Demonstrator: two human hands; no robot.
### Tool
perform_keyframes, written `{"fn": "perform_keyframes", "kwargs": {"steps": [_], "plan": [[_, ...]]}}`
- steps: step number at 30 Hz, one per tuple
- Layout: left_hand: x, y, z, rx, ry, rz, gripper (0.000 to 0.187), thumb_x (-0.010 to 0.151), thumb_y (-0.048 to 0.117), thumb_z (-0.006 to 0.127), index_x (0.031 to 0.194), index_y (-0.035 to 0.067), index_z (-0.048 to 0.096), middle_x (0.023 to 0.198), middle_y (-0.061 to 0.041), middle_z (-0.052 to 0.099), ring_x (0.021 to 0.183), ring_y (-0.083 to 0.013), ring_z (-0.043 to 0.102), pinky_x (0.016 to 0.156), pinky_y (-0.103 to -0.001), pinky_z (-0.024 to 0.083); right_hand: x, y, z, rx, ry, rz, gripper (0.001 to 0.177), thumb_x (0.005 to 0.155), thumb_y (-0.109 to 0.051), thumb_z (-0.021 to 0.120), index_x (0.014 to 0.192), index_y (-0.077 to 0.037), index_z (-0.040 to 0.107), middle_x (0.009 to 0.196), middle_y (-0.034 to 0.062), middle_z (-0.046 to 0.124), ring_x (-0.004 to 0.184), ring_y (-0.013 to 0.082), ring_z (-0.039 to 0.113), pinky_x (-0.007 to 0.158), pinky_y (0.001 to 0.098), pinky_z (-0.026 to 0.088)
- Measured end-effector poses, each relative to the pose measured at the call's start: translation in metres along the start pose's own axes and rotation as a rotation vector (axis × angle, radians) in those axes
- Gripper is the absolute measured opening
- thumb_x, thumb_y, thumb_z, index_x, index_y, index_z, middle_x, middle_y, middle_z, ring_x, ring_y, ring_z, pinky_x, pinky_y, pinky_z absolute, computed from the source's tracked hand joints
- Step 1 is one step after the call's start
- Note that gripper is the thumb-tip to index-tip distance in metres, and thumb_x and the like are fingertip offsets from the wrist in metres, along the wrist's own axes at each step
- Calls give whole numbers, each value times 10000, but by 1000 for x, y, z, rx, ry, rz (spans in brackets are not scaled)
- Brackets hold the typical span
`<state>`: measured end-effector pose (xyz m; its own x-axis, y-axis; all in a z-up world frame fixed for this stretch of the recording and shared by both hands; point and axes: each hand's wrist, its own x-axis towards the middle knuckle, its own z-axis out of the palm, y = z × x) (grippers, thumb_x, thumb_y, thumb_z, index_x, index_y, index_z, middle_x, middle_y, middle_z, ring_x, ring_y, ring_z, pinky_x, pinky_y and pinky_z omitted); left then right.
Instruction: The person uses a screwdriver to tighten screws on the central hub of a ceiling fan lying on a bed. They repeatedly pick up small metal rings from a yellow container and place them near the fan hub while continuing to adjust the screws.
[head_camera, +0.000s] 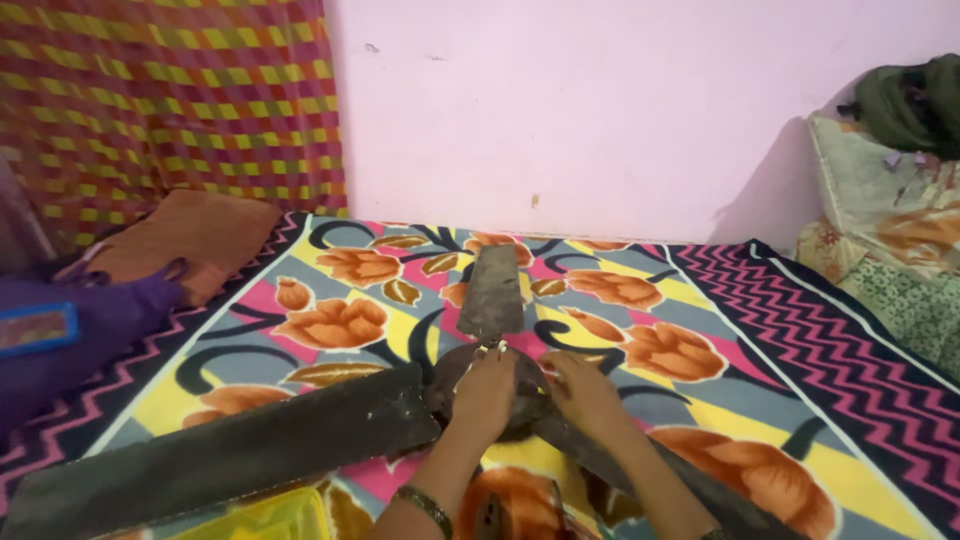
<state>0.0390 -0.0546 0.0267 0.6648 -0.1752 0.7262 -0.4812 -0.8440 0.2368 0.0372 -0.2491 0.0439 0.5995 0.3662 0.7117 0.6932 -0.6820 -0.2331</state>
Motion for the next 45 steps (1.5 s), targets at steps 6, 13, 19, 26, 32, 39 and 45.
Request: {"fn": "perform_keyframes", "kwargs": {"steps": [6, 13, 19, 26, 32, 39, 45], "plan": [[46, 40, -28, -379, 40, -70, 344, 827, 162, 695, 1145, 92, 583, 1066, -180, 679, 963, -411, 669, 829, -504, 525, 27, 6, 1, 66, -111, 384, 563, 846, -72, 696, 1382, -137, 536, 1014, 156, 710, 860, 298, 748, 742, 375, 573], [46, 36, 0, -447, 7, -175, 216, 917, 148, 672, 1128, 136, 715, 1032, -143, 744, 985, -365, 699, 851, -483, 530, 41, 10, -20, 209, 24, 293, 568, 865, -29, 691, 1383, -160, 498, 1066, 130, 695, 894, 248, 743, 759, 379, 576], [37, 30, 16, -533, -184, -286, 226, 886, 236, 723, 1086, 130, 731, 1002, -108, 765, 971, -323, 719, 823, -449, 545, 44, 3, -29, 262, -100, 364, 647, 826, -60, 732, 1401, -180, 459, 1124, 124, 671, 877, 242, 760, 763, 373, 585], [36, 32, 15, -476, -148, -276, 228, 875, 247, 740, 1063, 118, 739, 1000, -122, 760, 966, -329, 714, 824, -454, 541, 45, -1, -31, 235, -95, 350, 623, 840, -89, 737, 1396, -176, 469, 1139, 141, 685, 910, 271, 752, 783, 387, 578], [36, 29, 17, -476, -117, -265, 232, 882, 238, 745, 1056, 85, 735, 1005, -149, 753, 971, -353, 704, 838, -463, 538, 46, -4, -28, 264, -70, 301, 620, 837, -81, 736, 1392, -155, 471, 1168, 151, 688, 982, 275, 751, 831, 372, 590], [38, 30, 20, -505, -132, -283, 231, 861, 192, 740, 1070, 97, 729, 1024, -133, 758, 979, -349, 708, 841, -457, 543, 46, -5, -27, 284, -56, 402, 617, 826, -86, 744, 1384, -154, 491, 1113, 147, 716, 918, 274, 773, 802, 372, 597], [40, 32, 20, -498, -125, -302, 241, 858, 193, 749, 1078, 98, 718, 1031, -135, 752, 988, -345, 700, 846, -462, 534, 48, -1, -25, 297, -58, 404, 597, 823, -83, 742, 1361, -139, 490, 1065, 158, 703, 867, 286, 769, 759, 385, 598]]}}
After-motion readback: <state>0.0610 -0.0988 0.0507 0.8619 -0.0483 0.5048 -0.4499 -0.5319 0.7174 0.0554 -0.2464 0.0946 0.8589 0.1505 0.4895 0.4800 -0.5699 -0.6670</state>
